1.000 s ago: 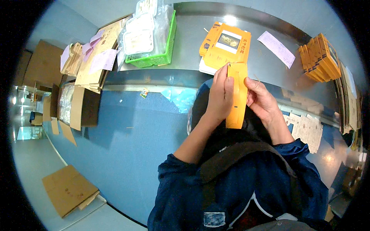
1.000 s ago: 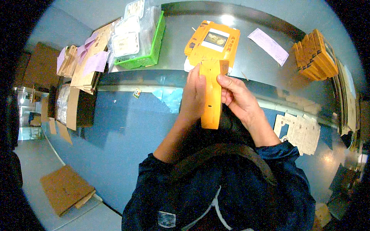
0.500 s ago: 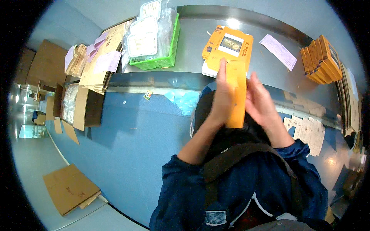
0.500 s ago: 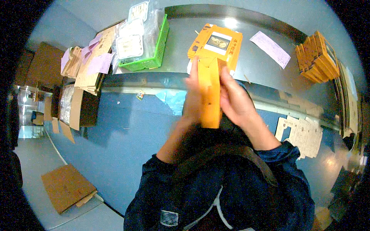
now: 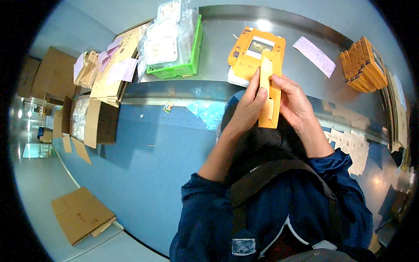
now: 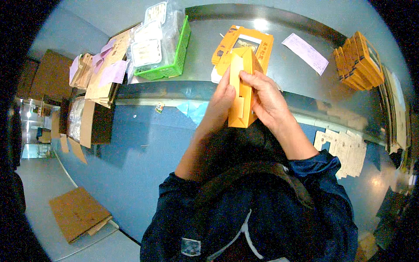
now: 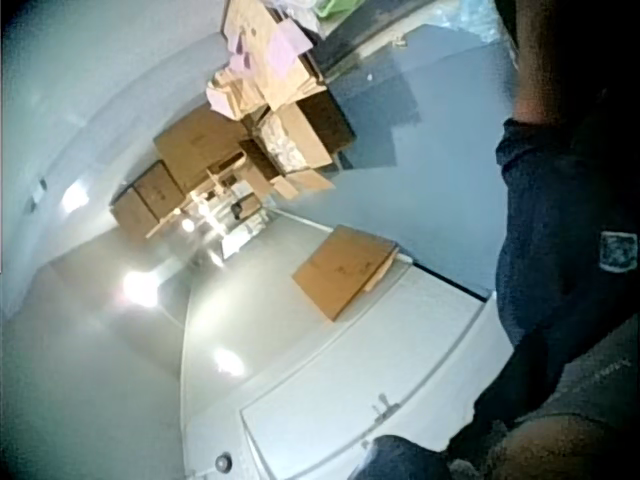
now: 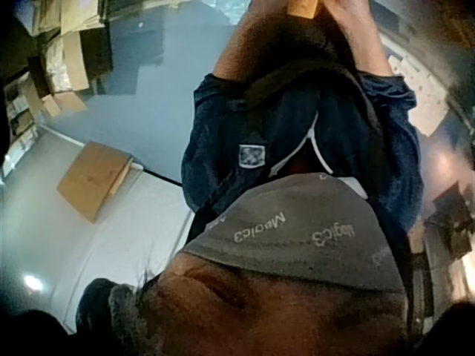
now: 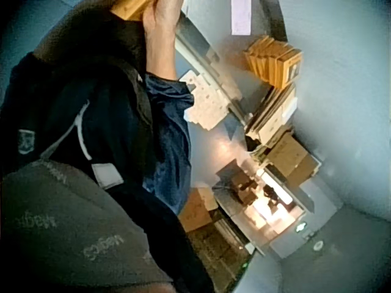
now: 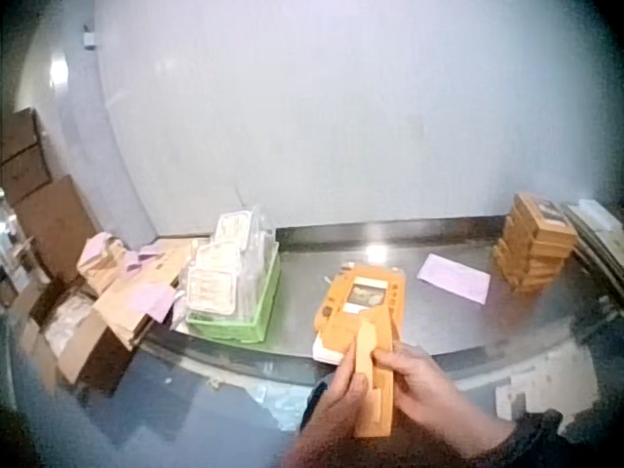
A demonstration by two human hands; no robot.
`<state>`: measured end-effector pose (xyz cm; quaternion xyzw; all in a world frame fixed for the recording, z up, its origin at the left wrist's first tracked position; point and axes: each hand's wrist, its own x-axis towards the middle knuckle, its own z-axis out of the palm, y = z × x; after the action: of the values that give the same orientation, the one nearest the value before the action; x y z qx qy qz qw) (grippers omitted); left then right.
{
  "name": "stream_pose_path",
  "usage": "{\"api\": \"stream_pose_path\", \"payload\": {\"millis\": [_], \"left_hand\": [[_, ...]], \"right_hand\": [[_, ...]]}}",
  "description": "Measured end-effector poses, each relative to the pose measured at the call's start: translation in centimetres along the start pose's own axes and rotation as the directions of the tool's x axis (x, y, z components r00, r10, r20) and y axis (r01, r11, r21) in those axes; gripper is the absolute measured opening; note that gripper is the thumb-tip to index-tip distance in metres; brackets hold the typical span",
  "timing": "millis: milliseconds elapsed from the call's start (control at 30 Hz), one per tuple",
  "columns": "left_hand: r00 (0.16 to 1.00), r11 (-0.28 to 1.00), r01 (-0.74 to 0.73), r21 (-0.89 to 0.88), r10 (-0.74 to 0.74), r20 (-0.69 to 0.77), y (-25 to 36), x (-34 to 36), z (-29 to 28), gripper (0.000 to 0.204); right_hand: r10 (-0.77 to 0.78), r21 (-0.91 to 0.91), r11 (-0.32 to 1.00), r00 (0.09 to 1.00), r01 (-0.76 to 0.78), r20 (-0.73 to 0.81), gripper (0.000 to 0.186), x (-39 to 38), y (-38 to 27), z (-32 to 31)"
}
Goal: The person assembles small orange cardboard boxes, places a plastic container of food inside each one, and closes the flaps. The person repeats this process for several boxes, stacking the finished ones on the table.
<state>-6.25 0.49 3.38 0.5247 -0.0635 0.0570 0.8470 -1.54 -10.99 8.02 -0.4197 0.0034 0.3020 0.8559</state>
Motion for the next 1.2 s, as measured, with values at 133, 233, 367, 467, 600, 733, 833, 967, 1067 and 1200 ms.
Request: {"api": "stream_pose_path", "payload": {"millis": [133, 233, 367, 467, 600, 733, 833, 967, 1067, 1200], "left_hand": [[0.998, 0.975, -0.043, 0.217, 0.032, 0.052, 0.7, -2.1, 0.3, 0.064], [1.000, 0.928, -0.021, 0.371, 0.018, 0.012, 1.0, -2.2, 0.0, 0.063], [0.999, 0.815, 0.013, 0.579, 0.013, -0.040, 1.7, -2.1, 0.7, 0.064], [0.998, 0.986, 0.057, 0.156, -0.055, -0.018, 1.7, -1.7, 0.7, 0.059], [0.989, 0.939, 0.147, -0.310, -0.147, 0.025, 1.6, -0.6, 1.4, 0.065], [0.975, 0.950, -0.219, 0.222, 0.204, 0.092, -1.3, -1.2, 2.8, 0.073], [0.983, 0.955, -0.169, 0.244, 0.147, 0.106, -1.3, -0.9, 2.7, 0.077], [0.991, 0.996, -0.088, 0.012, 0.086, 0.105, -0.8, -1.0, 2.5, 0.079], [0.985, 0.962, -0.170, 0.213, 0.166, 0.039, -0.6, -0.9, 3.0, 0.067], [0.991, 0.960, -0.074, 0.269, 0.101, -0.085, -0.1, -0.6, 1.4, 0.032]], "right_hand": [[-0.018, -0.052, 0.998, 1.000, 0.017, -0.012, 0.031, 0.5, -0.4, -0.5], [-0.023, -0.038, 0.999, 0.999, 0.022, -0.031, 0.029, 0.4, -0.1, 0.0], [-0.042, -0.012, 0.999, 0.997, 0.041, -0.057, 0.030, 0.3, 0.2, 0.5], [-0.042, -0.016, 0.999, 0.999, 0.042, -0.026, 0.034, 0.4, -0.8, -0.1], [-0.066, 0.032, 0.997, 0.995, 0.063, 0.080, 0.046, 0.5, -1.6, -0.3], [-0.172, 0.009, 0.985, 0.984, 0.172, -0.049, 0.048, -0.9, 0.0, 1.6], [-0.185, 0.011, 0.983, 0.982, 0.185, -0.027, 0.049, -1.0, -0.4, 1.2], [-0.111, -0.025, 0.994, 0.992, 0.109, -0.068, 0.049, -1.0, -0.1, 0.9], [-0.122, -0.108, 0.987, 0.991, 0.116, -0.053, 0.044, -0.9, -0.4, 1.0], [-0.065, -0.335, 0.938, 0.995, 0.088, 0.080, 0.033, -0.9, -0.6, 0.6]]}}
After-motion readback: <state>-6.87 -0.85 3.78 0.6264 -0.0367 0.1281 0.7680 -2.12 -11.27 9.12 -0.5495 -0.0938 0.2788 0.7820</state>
